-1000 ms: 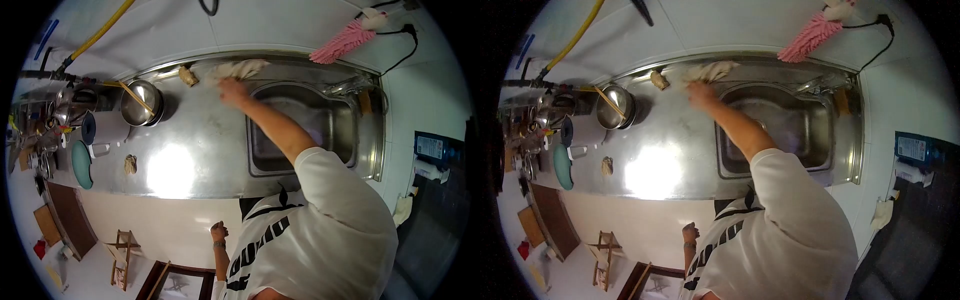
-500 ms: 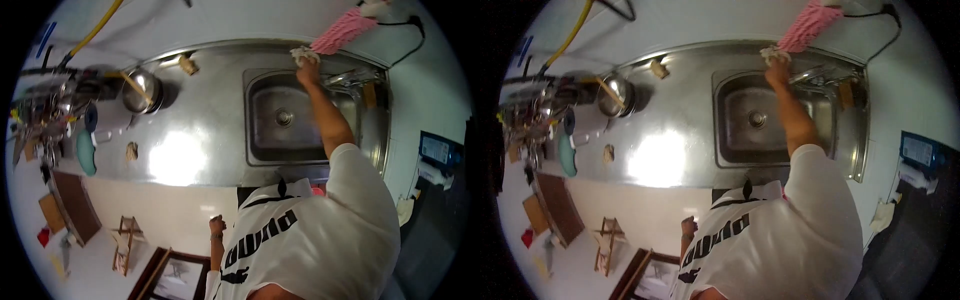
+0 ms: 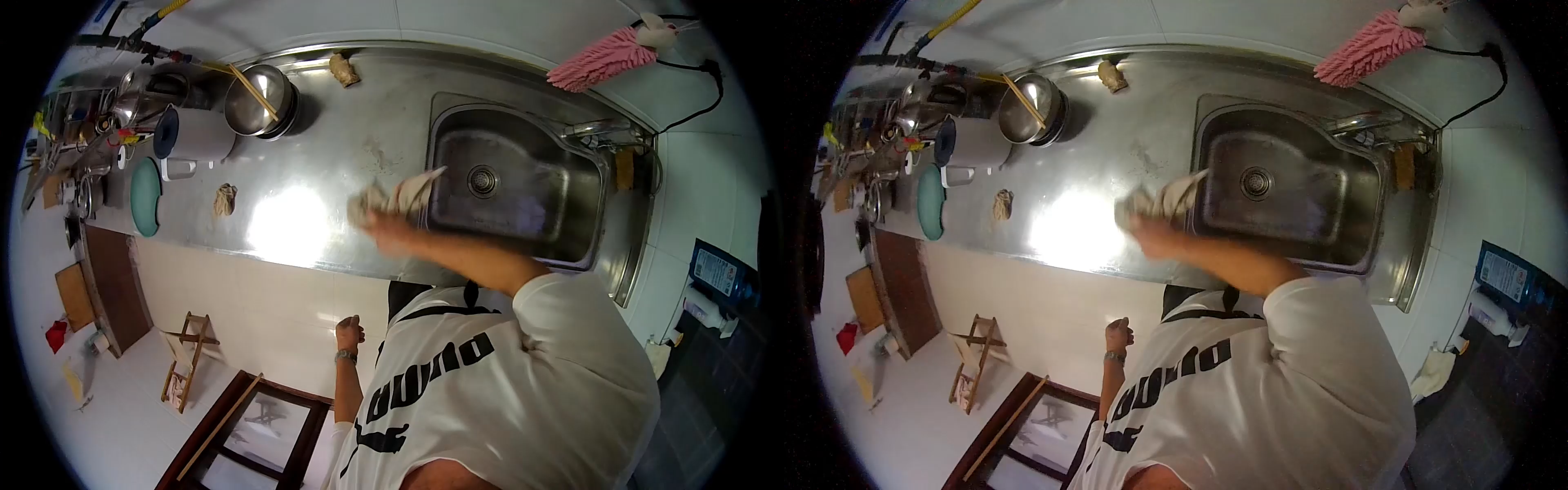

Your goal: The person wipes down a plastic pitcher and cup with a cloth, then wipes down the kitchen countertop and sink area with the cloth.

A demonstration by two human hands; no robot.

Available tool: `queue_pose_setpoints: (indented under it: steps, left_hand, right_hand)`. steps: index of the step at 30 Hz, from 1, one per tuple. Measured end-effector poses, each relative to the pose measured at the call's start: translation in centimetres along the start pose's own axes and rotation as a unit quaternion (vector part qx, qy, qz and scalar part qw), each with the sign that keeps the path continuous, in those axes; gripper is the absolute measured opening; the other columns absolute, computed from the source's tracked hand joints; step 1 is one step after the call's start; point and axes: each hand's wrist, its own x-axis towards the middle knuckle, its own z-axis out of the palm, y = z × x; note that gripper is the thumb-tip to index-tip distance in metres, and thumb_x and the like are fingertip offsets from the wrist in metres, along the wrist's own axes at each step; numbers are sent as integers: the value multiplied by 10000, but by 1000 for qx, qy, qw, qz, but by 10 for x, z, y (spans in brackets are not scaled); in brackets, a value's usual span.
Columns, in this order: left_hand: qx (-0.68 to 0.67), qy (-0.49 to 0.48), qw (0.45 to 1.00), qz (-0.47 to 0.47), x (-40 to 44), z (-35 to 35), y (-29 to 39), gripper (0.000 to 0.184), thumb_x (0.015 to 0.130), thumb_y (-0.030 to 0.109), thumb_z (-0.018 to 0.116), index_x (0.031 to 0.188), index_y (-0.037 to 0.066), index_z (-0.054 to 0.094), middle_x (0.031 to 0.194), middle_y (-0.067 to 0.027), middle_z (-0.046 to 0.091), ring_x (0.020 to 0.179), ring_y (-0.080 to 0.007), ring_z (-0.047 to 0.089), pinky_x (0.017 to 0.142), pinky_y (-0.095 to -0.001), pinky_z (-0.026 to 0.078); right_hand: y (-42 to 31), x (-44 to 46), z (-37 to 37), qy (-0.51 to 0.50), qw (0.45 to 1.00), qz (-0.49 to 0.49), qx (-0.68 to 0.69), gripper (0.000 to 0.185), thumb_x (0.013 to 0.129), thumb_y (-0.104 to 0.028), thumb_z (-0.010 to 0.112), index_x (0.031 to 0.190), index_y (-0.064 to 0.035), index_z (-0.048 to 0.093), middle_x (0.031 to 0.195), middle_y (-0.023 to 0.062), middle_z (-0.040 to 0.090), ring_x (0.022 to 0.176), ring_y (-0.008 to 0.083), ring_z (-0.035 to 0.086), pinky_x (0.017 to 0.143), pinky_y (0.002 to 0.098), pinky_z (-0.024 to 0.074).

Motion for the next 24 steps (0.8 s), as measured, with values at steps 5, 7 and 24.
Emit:
queue_pose_setpoints:
  steps: [5,7,24]
  left_hand:
    - [-15,-22,999,-46,5,-14,-36,223,826,191,551,810,-31,569,566,-55,489,420,-127,445,373,-265,375]
    - [-9,-18,998,-60,5,-22,-49,222,826,181,552,846,-40,569,561,-58,486,412,-131,441,364,-270,368]
    - [58,-46,996,-47,41,-73,-27,201,843,189,546,803,-7,563,533,-51,486,382,-139,447,346,-272,384]
  right_hand:
    - [-44,-9,39,-123,987,-96,-40,427,823,-222,542,1193,-16,485,1172,205,433,938,316,538,772,400,467]
    - [-58,3,7,-83,987,24,133,361,849,-184,492,1202,-112,512,1266,152,412,1092,293,457,948,424,376]
    - [-13,34,16,192,932,0,-306,475,824,-272,474,1246,-56,456,1260,119,480,1226,308,362,1000,593,211]
